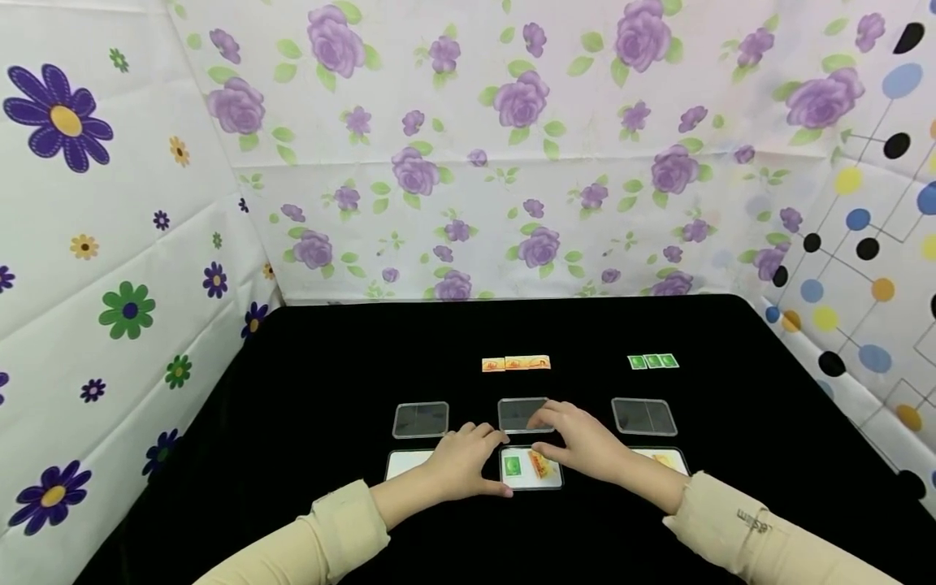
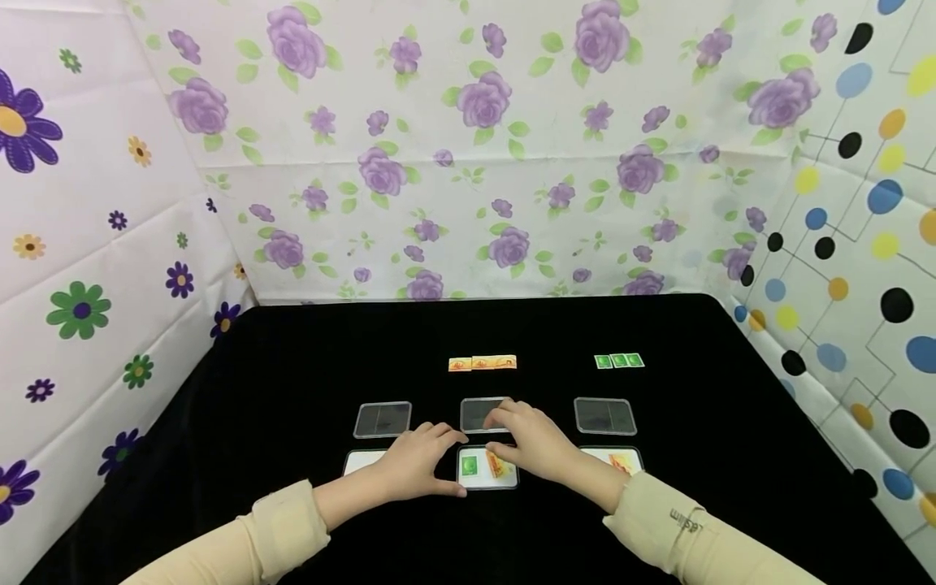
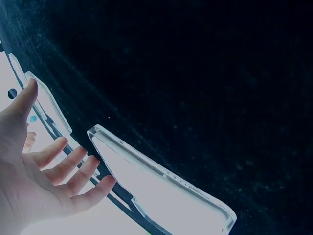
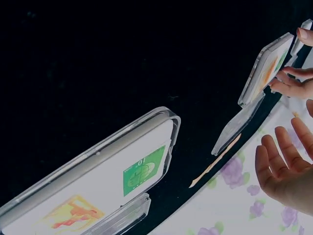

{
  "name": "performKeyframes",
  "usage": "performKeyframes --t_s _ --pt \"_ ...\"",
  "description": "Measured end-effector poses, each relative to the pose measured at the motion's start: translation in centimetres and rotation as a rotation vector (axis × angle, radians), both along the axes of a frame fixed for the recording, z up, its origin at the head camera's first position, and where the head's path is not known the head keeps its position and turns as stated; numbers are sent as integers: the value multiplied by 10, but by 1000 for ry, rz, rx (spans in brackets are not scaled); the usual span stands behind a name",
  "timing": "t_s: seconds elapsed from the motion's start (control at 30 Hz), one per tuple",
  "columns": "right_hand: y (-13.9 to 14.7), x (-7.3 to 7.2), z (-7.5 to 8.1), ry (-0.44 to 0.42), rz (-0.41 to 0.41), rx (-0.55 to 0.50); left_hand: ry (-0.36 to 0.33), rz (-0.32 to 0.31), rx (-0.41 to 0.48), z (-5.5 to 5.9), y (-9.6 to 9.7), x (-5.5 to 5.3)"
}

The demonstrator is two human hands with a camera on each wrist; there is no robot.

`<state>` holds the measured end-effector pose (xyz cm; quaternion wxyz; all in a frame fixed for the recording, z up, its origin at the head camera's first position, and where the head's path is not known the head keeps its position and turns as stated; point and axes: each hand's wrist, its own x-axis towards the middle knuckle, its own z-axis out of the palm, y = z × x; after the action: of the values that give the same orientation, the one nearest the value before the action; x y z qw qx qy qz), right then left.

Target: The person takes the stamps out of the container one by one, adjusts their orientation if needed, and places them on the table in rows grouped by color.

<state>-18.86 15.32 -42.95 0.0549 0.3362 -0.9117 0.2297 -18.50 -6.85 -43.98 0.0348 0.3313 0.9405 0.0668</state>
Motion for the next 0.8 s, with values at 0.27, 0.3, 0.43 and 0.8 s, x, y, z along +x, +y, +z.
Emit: performKeyframes --t_s 0.27,0.3,0.43,0.8 --pt "-4 3 -1 -31 16 38 33 0 -16 -2 2 1" --pt "-4 3 -1 -34 16 44 36 -2 -19 -2 2 1" --pt "-6 3 -3 -36 17 67 29 -5 -21 -2 2 2" --pt "-14 6 -8 15 35 176 -27 33 -13 -7 5 3"
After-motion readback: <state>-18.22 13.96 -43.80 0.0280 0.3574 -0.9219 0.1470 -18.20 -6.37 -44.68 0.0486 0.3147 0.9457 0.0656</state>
